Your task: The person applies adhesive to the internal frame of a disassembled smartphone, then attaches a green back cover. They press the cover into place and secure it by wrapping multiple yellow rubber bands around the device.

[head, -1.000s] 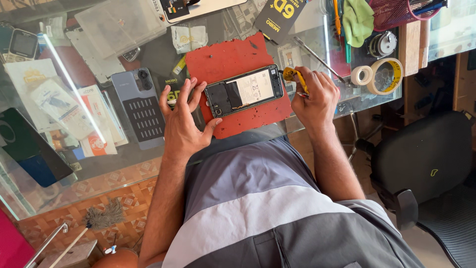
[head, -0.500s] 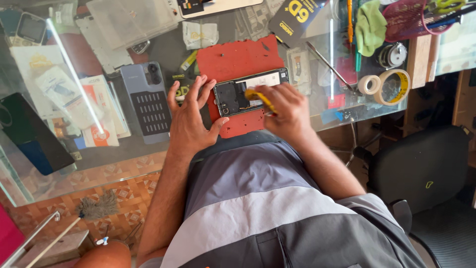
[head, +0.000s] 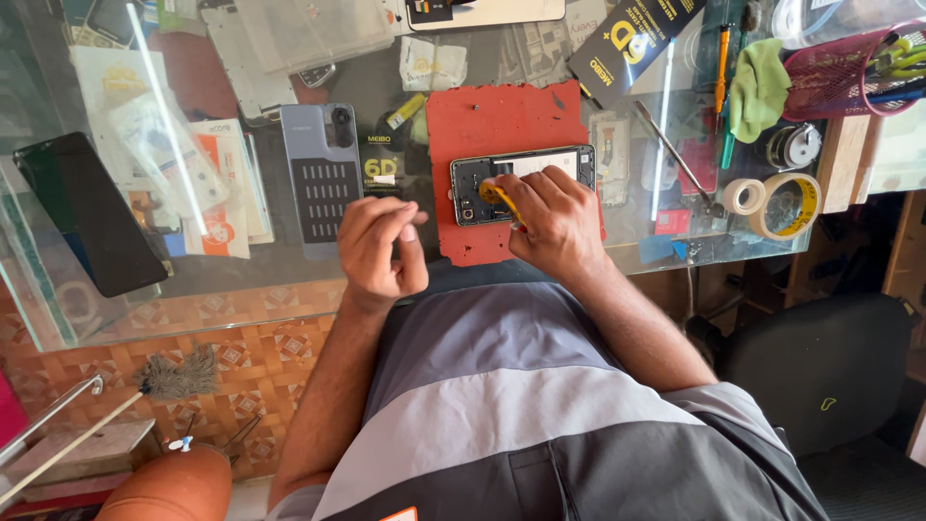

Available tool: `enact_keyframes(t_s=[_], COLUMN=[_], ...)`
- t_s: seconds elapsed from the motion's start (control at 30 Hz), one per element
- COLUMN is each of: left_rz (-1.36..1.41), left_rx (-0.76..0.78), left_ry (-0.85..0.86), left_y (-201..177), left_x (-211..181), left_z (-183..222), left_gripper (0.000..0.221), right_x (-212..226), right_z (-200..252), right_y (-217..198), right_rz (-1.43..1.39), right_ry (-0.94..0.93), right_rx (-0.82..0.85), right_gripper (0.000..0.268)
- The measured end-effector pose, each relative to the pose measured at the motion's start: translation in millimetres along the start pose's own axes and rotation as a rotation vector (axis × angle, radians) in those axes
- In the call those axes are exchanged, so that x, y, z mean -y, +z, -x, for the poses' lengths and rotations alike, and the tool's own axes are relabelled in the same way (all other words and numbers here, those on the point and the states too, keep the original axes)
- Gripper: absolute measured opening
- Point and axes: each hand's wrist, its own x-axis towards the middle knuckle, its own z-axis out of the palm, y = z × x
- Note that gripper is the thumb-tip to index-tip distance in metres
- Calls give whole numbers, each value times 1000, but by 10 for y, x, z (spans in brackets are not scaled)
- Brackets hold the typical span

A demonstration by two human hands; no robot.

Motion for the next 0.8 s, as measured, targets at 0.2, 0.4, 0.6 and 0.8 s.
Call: enact_keyframes(t_s=[0.2, 0.4, 0.6, 0.8], left_rz=[-457, -709, -504, 226], left_rx=[-117, 107, 130, 107], left_ry=[-352, -571, -593, -585], left_y=[-231, -266, -378, -545], left_x=[5, 292, 515, 210], left_z=[-209, -349, -437, -629], left_gripper=[44, 109, 85, 39], right_x=[-214, -1115, -1661, -1467], right_z=[136, 389, 745, 732], right_y=[-92, -201, -376, -498], right_rz=[-236, -120, 427, 622], right_ry=[197, 301, 414, 339], right_rx=[-288, -508, -361, -284], right_gripper=[26, 39, 61, 62])
